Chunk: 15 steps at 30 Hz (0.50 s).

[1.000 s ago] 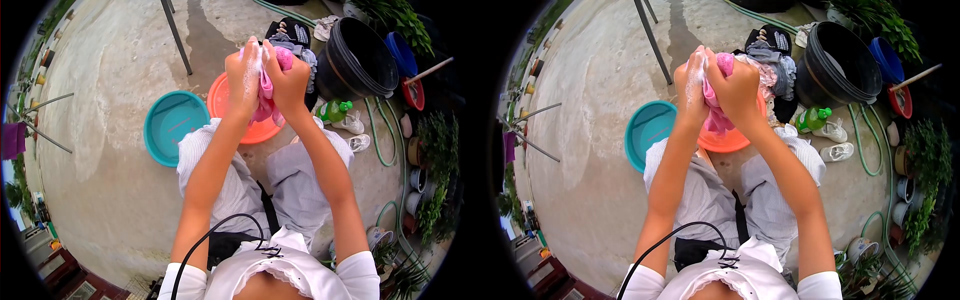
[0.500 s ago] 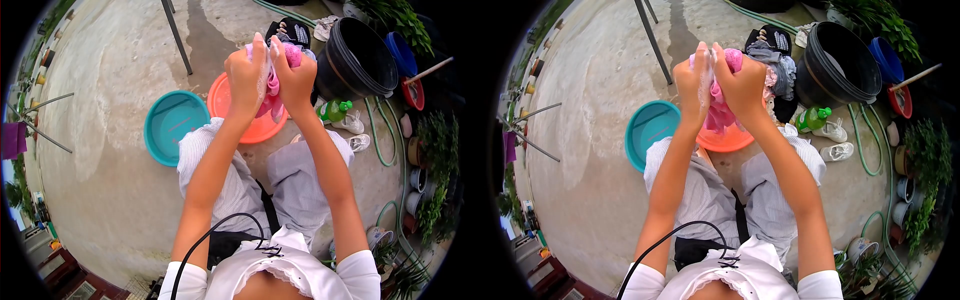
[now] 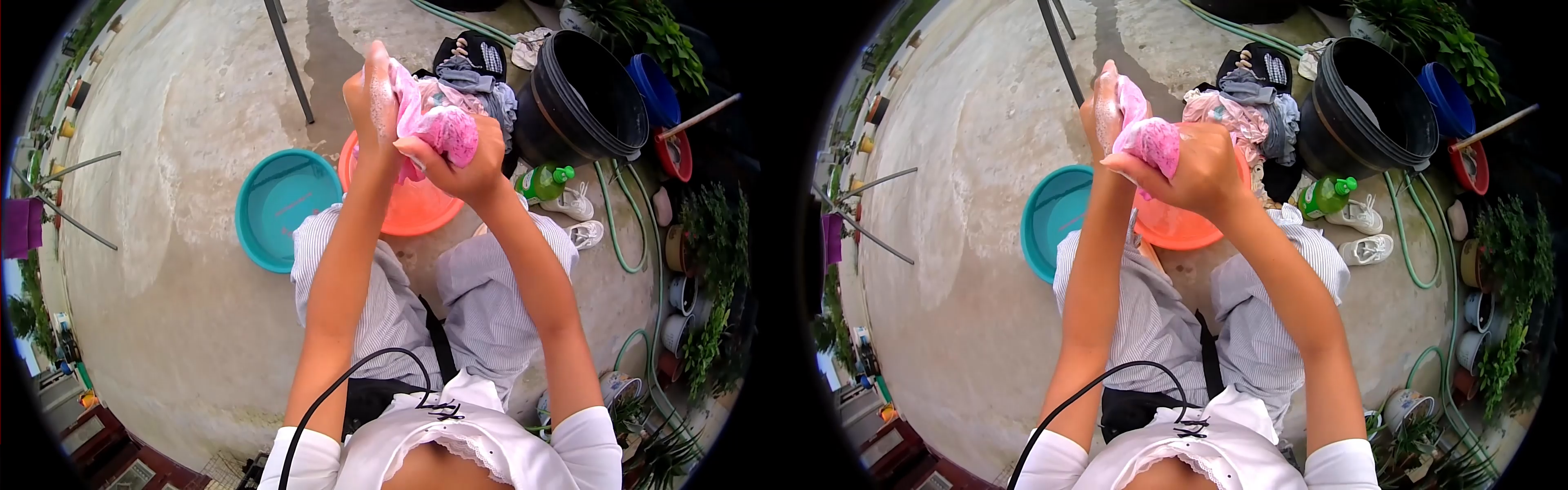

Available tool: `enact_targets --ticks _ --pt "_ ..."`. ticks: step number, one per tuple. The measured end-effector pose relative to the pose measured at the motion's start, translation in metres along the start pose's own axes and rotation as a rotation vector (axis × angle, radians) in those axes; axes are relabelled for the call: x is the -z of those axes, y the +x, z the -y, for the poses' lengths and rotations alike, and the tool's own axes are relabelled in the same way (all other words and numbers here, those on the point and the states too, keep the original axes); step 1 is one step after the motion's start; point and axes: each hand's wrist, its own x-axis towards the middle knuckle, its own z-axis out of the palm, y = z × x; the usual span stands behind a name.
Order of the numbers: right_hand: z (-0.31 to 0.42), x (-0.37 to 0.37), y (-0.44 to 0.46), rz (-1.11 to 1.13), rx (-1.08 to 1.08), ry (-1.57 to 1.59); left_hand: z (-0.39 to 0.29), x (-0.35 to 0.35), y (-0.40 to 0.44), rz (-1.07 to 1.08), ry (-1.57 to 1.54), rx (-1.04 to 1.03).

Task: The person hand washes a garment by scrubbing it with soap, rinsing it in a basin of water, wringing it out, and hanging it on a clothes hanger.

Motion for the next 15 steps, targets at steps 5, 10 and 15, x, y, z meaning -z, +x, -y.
enact_targets --ticks 5,10,15 --pt "-0.018 -0.006 0.000 -0.121 -0.562 0.042 0.005 -0.003 -0.017 0.191 -0.099 0.089" --pt "-0.030 -0.010 -0.004 -0.166 -0.718 0.117 0.004 -0.004 -0.024 0.206 0.063 0.034" --pt "0.002 -0.018 -0.014 -0.022 -0.257 0.005 0.016 0.000 -0.003 0.043 -0.118 0.161"
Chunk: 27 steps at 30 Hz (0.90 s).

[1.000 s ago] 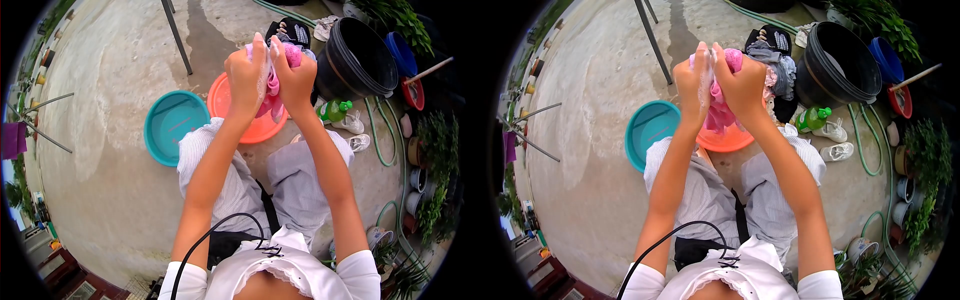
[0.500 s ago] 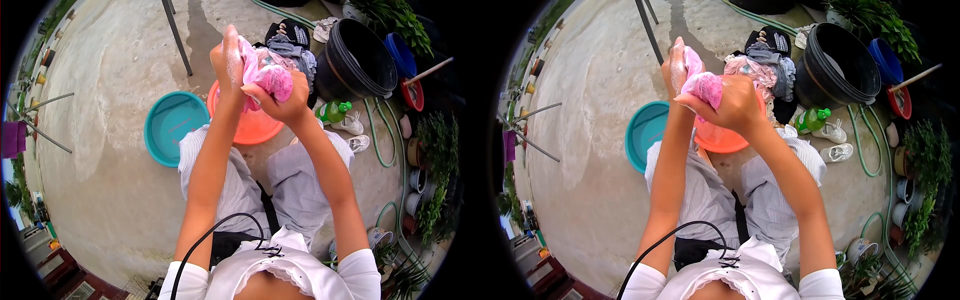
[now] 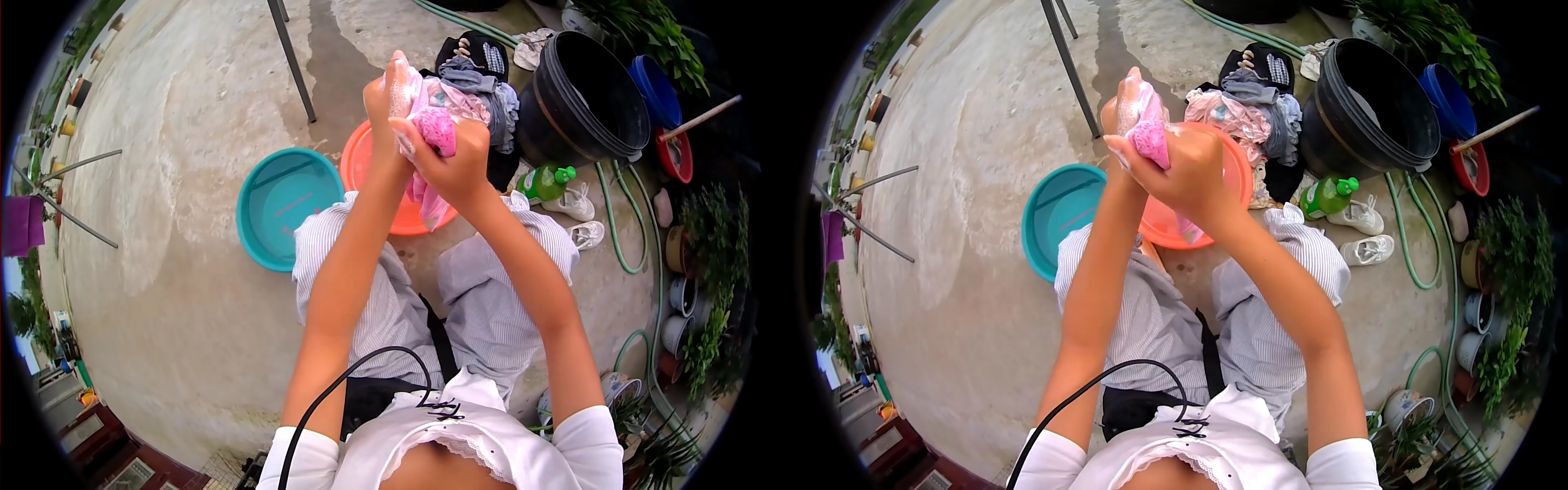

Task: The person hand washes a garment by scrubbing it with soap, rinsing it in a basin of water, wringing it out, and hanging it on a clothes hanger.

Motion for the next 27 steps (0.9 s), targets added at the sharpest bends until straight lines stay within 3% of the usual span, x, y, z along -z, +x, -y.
enact_targets --ticks 3,4,7,10,13,18,21,25,27 --pt "-0.014 -0.001 0.001 -0.021 0.171 -0.139 0.007 0.003 0.001 0.026 0.007 0.007" --pt "-0.011 0.001 0.009 -0.102 0.102 -0.095 0.006 0.003 -0.005 0.094 0.243 -0.212" --pt "-0.023 0.011 0.016 -0.125 -0.242 -0.110 -0.002 -0.008 -0.019 0.116 0.115 -0.054" --pt "-0.036 0.009 0.020 -0.185 -0.475 0.126 -0.001 -0.009 -0.022 0.137 0.270 -0.110" --pt "-0.020 0.012 0.020 -0.120 -0.560 0.186 -0.006 -0.012 -0.020 0.074 0.219 -0.113" --pt "-0.006 -0.004 0.001 0.040 0.030 -0.073 -0.006 -0.004 0.000 -0.046 0.017 -0.048" --pt "-0.016 -0.001 0.006 -0.007 -0.076 -0.065 -0.002 0.001 -0.006 0.025 0.066 -0.089" --pt "-0.043 0.007 0.021 -0.091 -0.499 0.142 -0.005 -0.012 -0.026 0.053 0.260 -0.007" --pt "-0.038 0.006 0.020 -0.120 -0.523 0.229 -0.007 -0.012 -0.026 0.110 0.338 -0.055"
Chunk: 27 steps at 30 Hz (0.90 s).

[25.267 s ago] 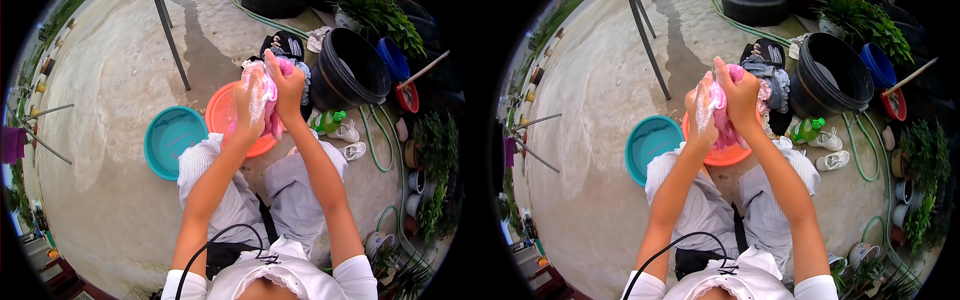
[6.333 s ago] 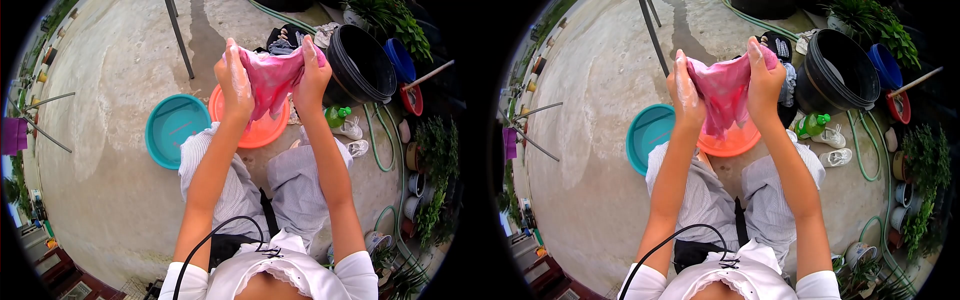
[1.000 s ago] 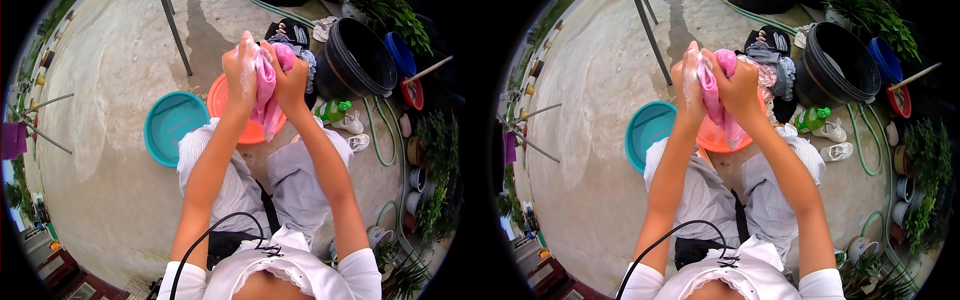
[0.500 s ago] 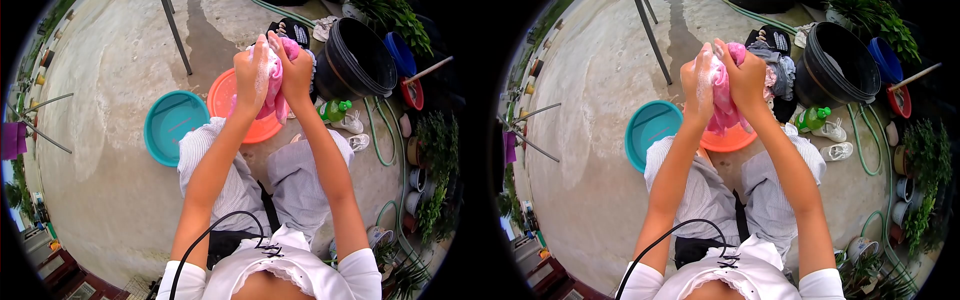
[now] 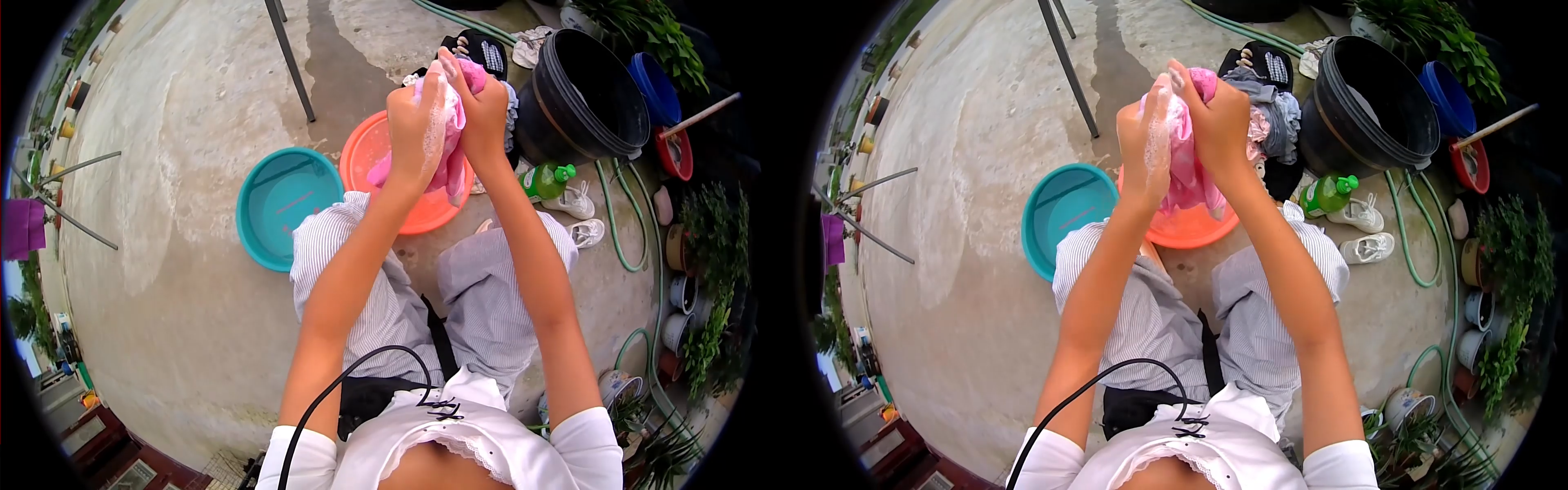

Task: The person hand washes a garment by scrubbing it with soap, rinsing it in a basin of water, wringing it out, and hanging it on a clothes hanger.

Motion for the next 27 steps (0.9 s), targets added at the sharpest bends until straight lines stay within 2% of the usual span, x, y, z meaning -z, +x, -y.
enact_targets --ticks 2,4,6,7,9,11,12,13,14,15,18,22,23,25,26,27 --pt "0.015 0.000 -0.011 -0.019 0.006 -0.022 0.000 0.004 0.004 -0.016 -0.117 -0.034" --pt "0.025 0.000 -0.025 0.093 0.268 -0.256 0.005 0.010 0.014 -0.047 -0.223 -0.009" --pt "0.028 -0.007 -0.036 0.181 0.557 -0.349 0.013 0.017 0.026 -0.091 -0.318 0.077" --pt "0.026 -0.009 -0.037 0.158 0.518 -0.316 0.015 0.016 0.027 -0.101 -0.360 0.095" --pt "0.022 -0.010 -0.035 0.111 0.441 -0.256 0.016 0.012 0.019 -0.069 -0.285 -0.039" --pt "0.019 -0.005 -0.020 0.022 0.231 -0.243 0.003 0.007 0.004 -0.024 -0.166 -0.130" --pt "0.017 -0.002 -0.011 -0.023 0.126 -0.237 0.005 0.004 0.003 -0.031 -0.132 -0.105" --pt "0.014 0.001 -0.003 -0.022 -0.046 -0.040 0.009 -0.001 0.001 -0.038 -0.097 -0.081" --pt "0.005 0.002 0.002 -0.011 -0.073 0.029 0.012 -0.004 0.000 -0.044 -0.062 -0.056" --pt "0.004 0.001 0.000 -0.034 -0.045 -0.002 0.010 -0.007 -0.002 -0.046 -0.001 -0.064" --pt "0.015 -0.004 -0.014 -0.059 -0.024 0.003 0.004 0.001 0.007 -0.076 -0.103 -0.050" --pt "0.024 -0.012 -0.038 0.132 0.466 -0.382 0.018 0.019 0.025 -0.067 -0.318 0.040" --pt "0.022 -0.012 -0.037 0.094 0.433 -0.339 0.021 0.014 0.026 -0.159 -0.350 0.028" --pt "0.015 -0.011 -0.027 0.017 0.369 -0.256 0.013 0.014 0.013 -0.033 -0.228 -0.040" --pt "0.010 -0.006 -0.019 0.007 0.247 -0.294 0.008 0.012 0.006 0.030 -0.168 -0.074" --pt "0.011 -0.003 -0.012 -0.008 0.096 -0.163 0.004 0.004 0.004 -0.040 -0.188 0.026"
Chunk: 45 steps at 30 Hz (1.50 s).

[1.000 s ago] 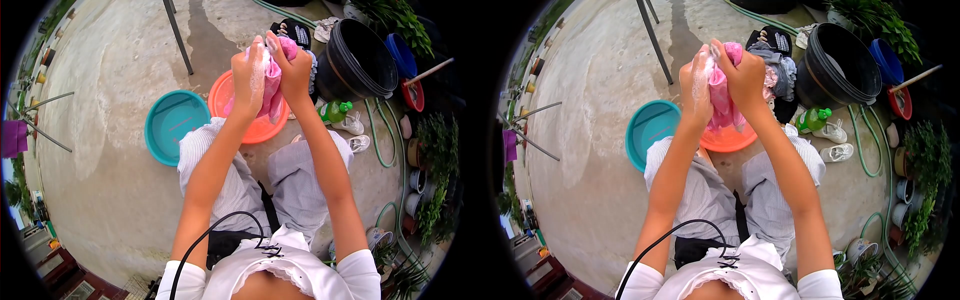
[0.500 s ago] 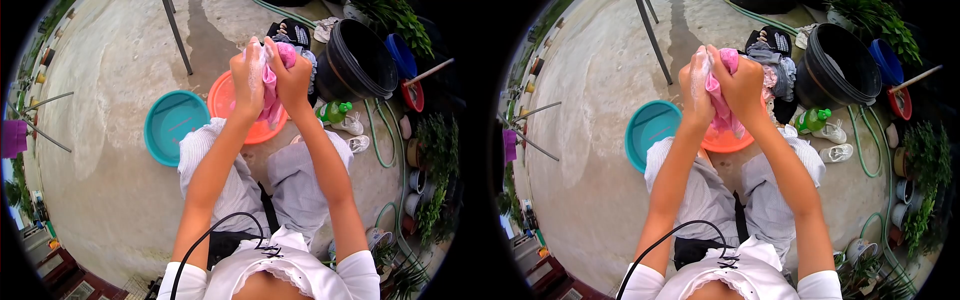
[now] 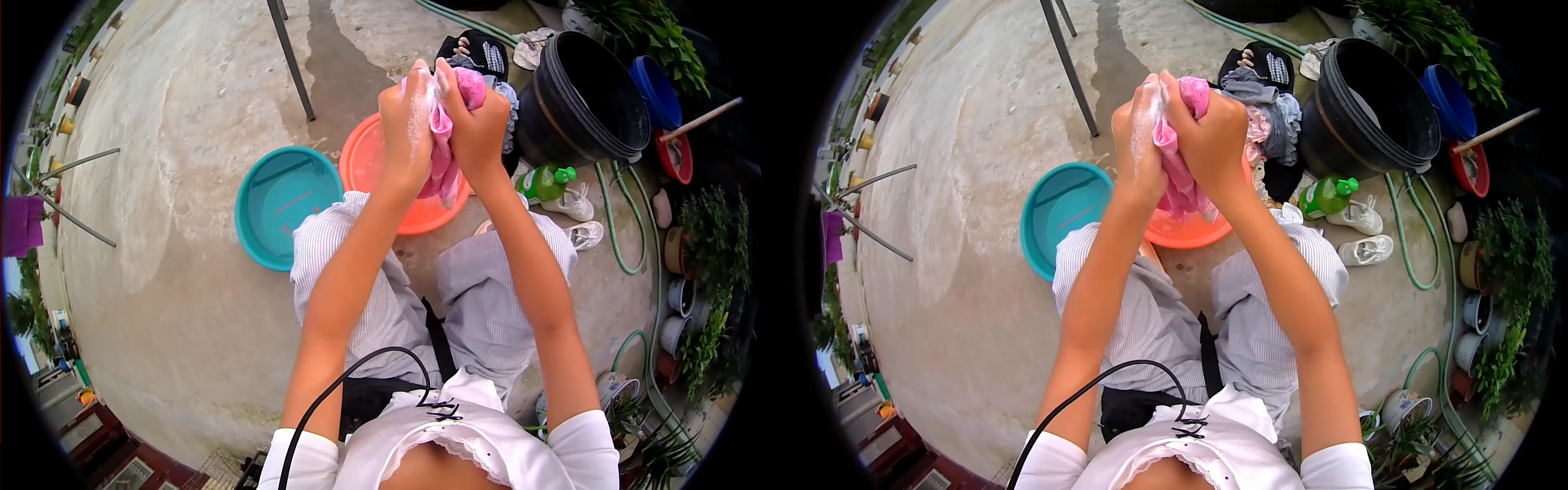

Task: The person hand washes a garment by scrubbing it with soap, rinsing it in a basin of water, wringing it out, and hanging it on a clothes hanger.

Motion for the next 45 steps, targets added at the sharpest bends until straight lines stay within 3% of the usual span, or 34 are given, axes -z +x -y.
enact_targets --ticks 2,6,10,13,14,15,17,19,21,26,30,33,34,37,42,45 --pt "-0.010 0.002 0.012 0.008 -0.201 0.171 0.003 -0.006 -0.003 -0.006 0.142 -0.010" --pt "-0.003 -0.001 0.001 -0.023 -0.168 0.175 0.008 0.002 0.005 0.032 0.067 -0.019" --pt "0.013 -0.004 -0.023 0.148 0.305 -0.186 0.012 0.018 0.021 0.012 -0.023 0.010" --pt "0.010 -0.006 -0.015 0.119 0.168 0.008 0.007 0.016 0.009 0.087 -0.056 -0.083" --pt "0.001 -0.005 -0.008 0.043 0.216 -0.079 0.007 0.013 0.006 0.096 -0.029 -0.105" --pt "-0.002 -0.003 -0.002 0.018 0.092 -0.029 0.007 0.009 0.003 0.105 -0.002 -0.127" --pt "-0.010 0.001 0.012 0.027 -0.172 0.196 0.005 -0.005 -0.002 -0.029 0.057 0.056" --pt "-0.012 0.000 0.012 0.025 -0.189 0.202 0.002 -0.006 -0.004 0.015 0.175 0.014" --pt "-0.004 0.000 0.005 0.003 -0.181 0.155 0.000 -0.003 0.000 -0.016 0.105 0.024" --pt "0.016 -0.007 -0.023 0.139 0.306 -0.182 0.007 0.014 0.025 -0.091 -0.113 0.028" --pt "0.003 -0.003 -0.008 0.044 0.231 -0.153 0.004 0.015 0.007 0.116 0.094 -0.171" --pt "-0.004 0.004 0.012 0.017 -0.178 0.130 0.003 -0.006 -0.004 -0.027 0.022 0.063" --pt "-0.007 0.004 0.014 0.005 -0.199 0.117 0.004 -0.007 -0.006 -0.007 0.145 -0.034" --pt "-0.002 0.002 0.004 -0.037 -0.163 0.135 -0.003 -0.004 -0.005 0.005 0.049 0.032" --pt "0.013 -0.006 -0.024 0.125 0.312 -0.200 0.001 0.012 0.015 -0.088 -0.080 0.089" --pt "0.008 -0.006 -0.015 0.082 0.266 -0.097 0.000 0.014 0.009 0.028 0.030 -0.038"
